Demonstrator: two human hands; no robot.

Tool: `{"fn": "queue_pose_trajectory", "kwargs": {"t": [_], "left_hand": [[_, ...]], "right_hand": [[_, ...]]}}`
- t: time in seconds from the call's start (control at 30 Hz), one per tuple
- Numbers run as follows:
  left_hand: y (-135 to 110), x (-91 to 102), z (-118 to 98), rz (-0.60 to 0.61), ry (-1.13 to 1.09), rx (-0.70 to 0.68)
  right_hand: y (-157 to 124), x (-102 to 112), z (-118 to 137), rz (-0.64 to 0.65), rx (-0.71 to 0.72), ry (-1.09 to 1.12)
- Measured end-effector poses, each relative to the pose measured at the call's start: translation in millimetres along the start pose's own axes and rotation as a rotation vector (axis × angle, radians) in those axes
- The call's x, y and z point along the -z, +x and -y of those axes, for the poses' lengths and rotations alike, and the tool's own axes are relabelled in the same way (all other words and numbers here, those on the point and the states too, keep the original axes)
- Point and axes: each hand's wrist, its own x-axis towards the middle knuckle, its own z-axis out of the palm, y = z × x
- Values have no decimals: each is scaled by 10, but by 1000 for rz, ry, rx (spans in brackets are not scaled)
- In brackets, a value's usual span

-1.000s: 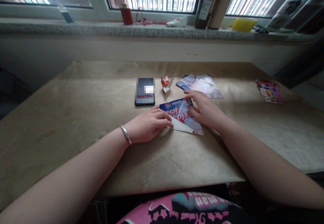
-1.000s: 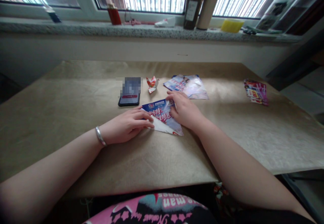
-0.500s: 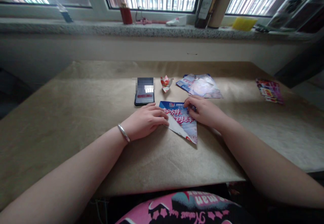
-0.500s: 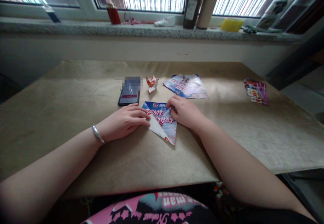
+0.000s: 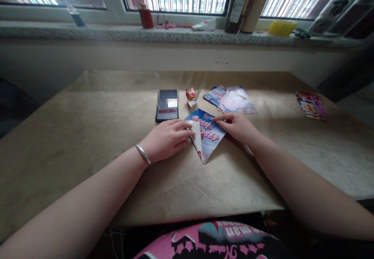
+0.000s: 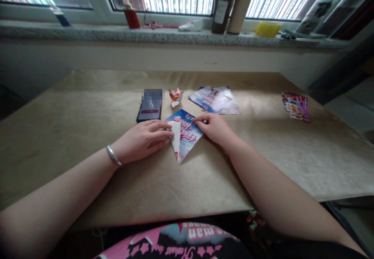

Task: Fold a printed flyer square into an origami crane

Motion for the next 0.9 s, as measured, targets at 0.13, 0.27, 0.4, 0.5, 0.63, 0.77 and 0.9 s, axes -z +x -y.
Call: {"fn": "queue_pose_trajectory", "kwargs": {"t": [0.13,0.27,0.4,0.5,0.63,0.77,0.9], "left_hand": [[2,13,-30,4,-24,-4],[-1,20,-39,46,-47,0],[3,14,-44,67,-62,13],[11,11,-56,68,-76,15],[21,18,-80,99,-102,46],[28,35,-108,129,-96,85],[32,41,-130,119,-54,103]], "right_hand": [[-6,-1,4,-43,32,-41],[-14,-9,24,-2,21,-152],[-24,-12,42,67,5,-201],[-42,-4,52,95,67,-289],[-76,23,101,119,94,-420],[-93,37,143,140,81,-432],[-101,28,147,114,130,-418]]}}
